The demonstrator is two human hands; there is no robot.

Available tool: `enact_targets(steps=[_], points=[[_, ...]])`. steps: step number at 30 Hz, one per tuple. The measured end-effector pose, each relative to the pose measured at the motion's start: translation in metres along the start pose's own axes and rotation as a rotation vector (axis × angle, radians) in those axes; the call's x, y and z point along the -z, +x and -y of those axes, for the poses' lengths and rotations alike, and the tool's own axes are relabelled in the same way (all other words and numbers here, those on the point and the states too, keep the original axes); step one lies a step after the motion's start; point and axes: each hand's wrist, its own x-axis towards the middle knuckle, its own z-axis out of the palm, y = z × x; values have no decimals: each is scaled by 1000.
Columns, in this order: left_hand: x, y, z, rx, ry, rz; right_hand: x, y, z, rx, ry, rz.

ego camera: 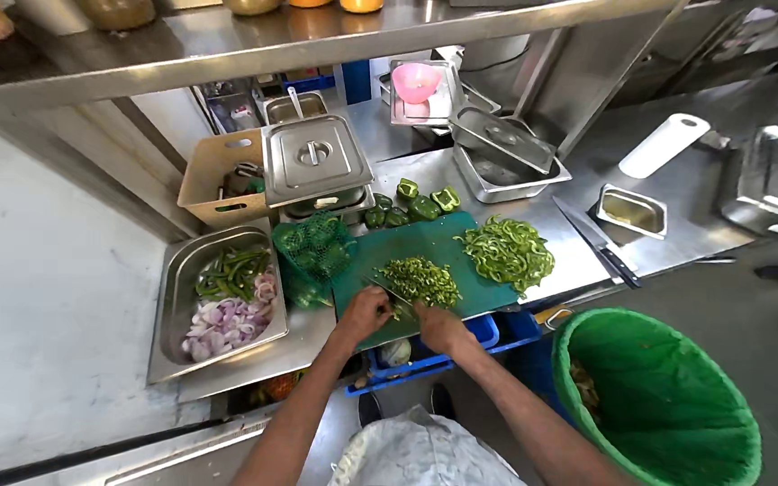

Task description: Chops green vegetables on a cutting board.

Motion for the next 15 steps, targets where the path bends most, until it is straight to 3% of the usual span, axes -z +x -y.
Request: enact_targets(steps=[3, 7, 12, 15], points=[[-1, 1, 2, -12, -2, -10, 14, -20, -2, -22, -11, 4], [-2, 3, 1, -16, 17, -1, -14, 8, 2, -2, 63, 25], [1, 4, 1, -31, 32, -8, 18, -18, -1, -26, 7, 35], [-4, 4, 0, -31, 20, -18, -8, -10, 3, -35, 67, 61]])
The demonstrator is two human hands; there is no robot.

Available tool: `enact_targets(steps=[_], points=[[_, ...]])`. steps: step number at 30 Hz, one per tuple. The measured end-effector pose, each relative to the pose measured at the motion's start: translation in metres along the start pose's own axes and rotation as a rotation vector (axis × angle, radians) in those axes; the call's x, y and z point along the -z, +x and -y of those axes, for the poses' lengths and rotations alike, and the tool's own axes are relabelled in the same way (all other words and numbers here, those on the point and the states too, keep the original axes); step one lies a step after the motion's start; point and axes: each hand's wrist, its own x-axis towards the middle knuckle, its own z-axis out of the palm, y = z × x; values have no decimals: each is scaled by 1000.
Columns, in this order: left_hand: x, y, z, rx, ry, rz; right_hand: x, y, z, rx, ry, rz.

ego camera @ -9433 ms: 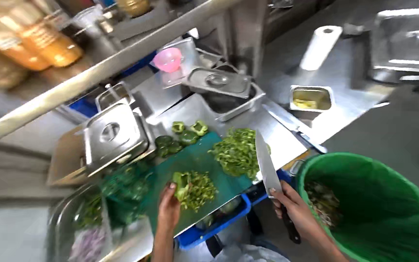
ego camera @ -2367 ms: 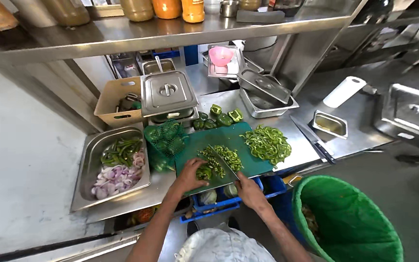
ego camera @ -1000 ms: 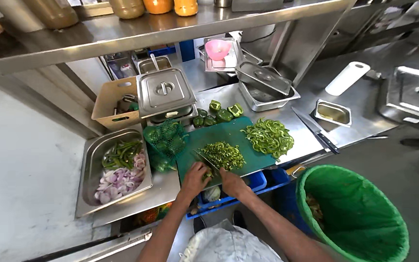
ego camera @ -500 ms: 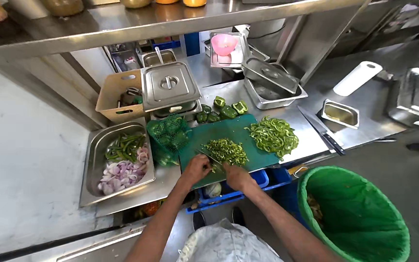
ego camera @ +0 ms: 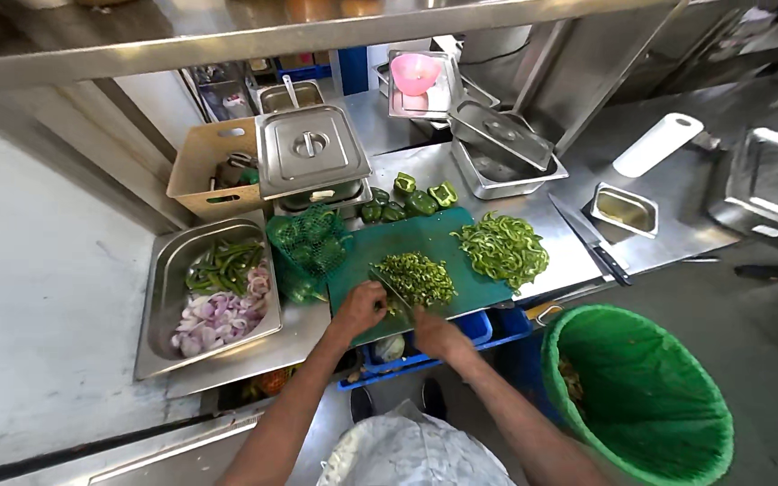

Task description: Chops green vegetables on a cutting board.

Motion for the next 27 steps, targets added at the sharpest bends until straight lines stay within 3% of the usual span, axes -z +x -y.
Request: enact_targets(steps=[2, 7, 11, 14, 20, 24, 27], points=[[-1, 2, 2, -14, 10, -8, -12, 14, 5, 2, 21, -35], [3, 1, 1, 13, 5, 27, 19, -14, 7, 9, 16, 33], [-3, 2, 3, -6, 12, 17, -18, 9, 10, 23, 72, 38], [10, -2, 1, -5, 0, 56, -17, 22, 4, 63, 52, 14], [22, -30, 7, 84, -133, -207, -14, 26, -10, 67, 7, -29], [2, -33, 3, 242, -66, -92, -8, 24, -13, 75, -13, -37], [5, -38, 5, 219, -97, -126, 7, 6, -10, 49, -53, -100]])
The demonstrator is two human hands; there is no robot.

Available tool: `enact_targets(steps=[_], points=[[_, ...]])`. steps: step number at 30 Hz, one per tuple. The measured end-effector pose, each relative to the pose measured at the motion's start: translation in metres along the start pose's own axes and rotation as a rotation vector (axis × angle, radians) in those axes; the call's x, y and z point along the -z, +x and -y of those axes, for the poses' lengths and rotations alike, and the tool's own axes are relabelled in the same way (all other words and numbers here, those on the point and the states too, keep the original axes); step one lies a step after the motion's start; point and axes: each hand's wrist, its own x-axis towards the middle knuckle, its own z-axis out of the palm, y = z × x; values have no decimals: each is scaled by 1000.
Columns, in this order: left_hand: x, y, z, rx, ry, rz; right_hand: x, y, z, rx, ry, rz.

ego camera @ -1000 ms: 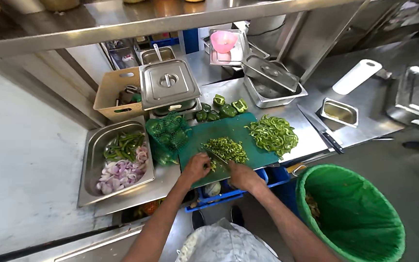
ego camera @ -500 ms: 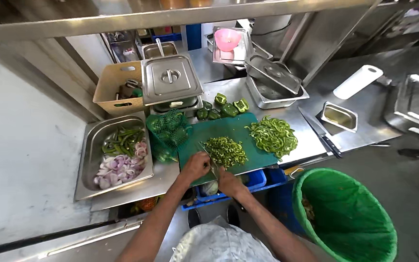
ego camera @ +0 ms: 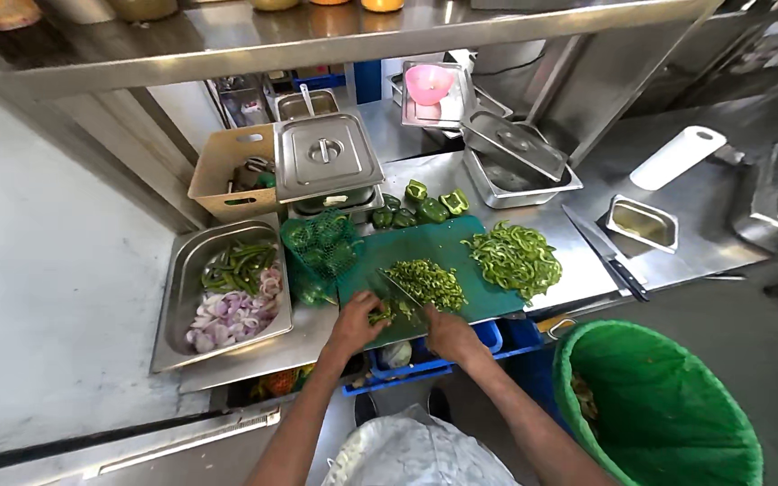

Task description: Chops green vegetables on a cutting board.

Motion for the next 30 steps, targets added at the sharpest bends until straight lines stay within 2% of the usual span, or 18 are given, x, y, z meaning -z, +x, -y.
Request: enact_targets(steps=[3, 7, 12, 14, 17, 19, 23, 27, 30], points=[[5, -1, 12, -82, -64, -2, 6, -16, 11, -13, -76, -7], [9, 11, 15, -113, -46, 100, -20, 8, 22, -26, -78, 30], [19, 25, 9, -105, -53, 187, 17, -17, 26, 7, -112, 24], [18, 25, 10, -100, -56, 204, 4, -12, 26, 12, -87, 35], [16, 25, 12, -119, -46, 187, -16, 13, 23, 20, -44, 56], [17, 23, 12, -113, -56, 188, 0, 6, 20, 25, -60, 51], [9, 17, 13, -109, -75, 120, 29, -17, 10, -10, -115, -83], [0, 16, 9, -86, -110, 63, -13, 15, 6, -27, -85, -35], [-1, 21, 6, -62, -134, 72, -5, 21, 7, -28, -97, -18]])
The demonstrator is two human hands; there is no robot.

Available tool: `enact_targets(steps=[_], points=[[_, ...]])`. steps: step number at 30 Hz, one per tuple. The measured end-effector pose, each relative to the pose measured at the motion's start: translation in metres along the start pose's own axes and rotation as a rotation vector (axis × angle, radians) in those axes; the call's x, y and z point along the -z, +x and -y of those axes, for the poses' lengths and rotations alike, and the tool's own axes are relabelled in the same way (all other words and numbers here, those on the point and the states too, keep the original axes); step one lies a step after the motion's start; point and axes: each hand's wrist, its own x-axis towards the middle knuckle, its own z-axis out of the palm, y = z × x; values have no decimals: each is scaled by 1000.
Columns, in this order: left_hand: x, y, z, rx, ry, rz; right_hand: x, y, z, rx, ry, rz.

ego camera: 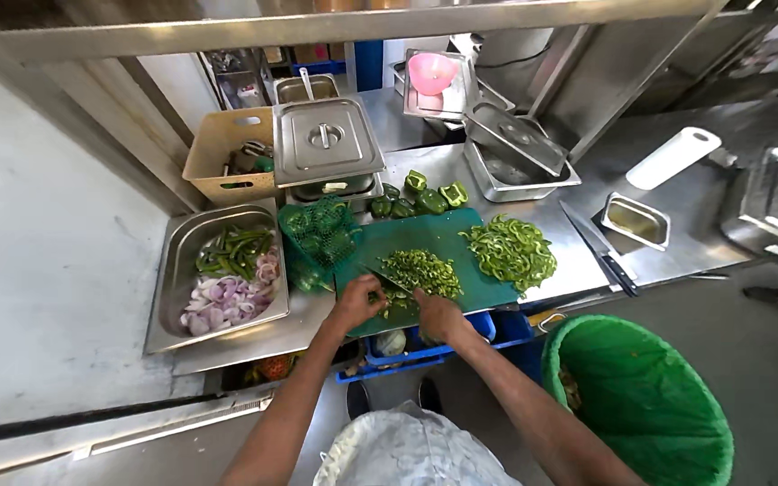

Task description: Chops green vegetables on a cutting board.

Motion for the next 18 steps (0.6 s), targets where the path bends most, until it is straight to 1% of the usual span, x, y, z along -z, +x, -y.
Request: enact_targets(steps=[4, 6, 9, 11, 15, 16, 18], points=[[2, 1, -1, -4, 12, 15, 29, -27, 2, 14, -31, -40], [1, -1, -1, -17, 11, 6, 22, -26, 8, 25, -10, -15], [-1, -2, 1, -20, 9, 11, -6, -2, 16, 31, 59, 49], [0, -1, 1, -29, 15, 1, 4, 2, 15, 41, 21, 53], [-2, -2, 3, -50, -2, -23, 31, -22, 5, 57, -27, 29], [-5, -4, 4, -58, -17, -39, 25, -21, 5, 58, -20, 48], [-9, -8, 6, -64, -25, -60, 0, -6, 11, 67, 40, 98]])
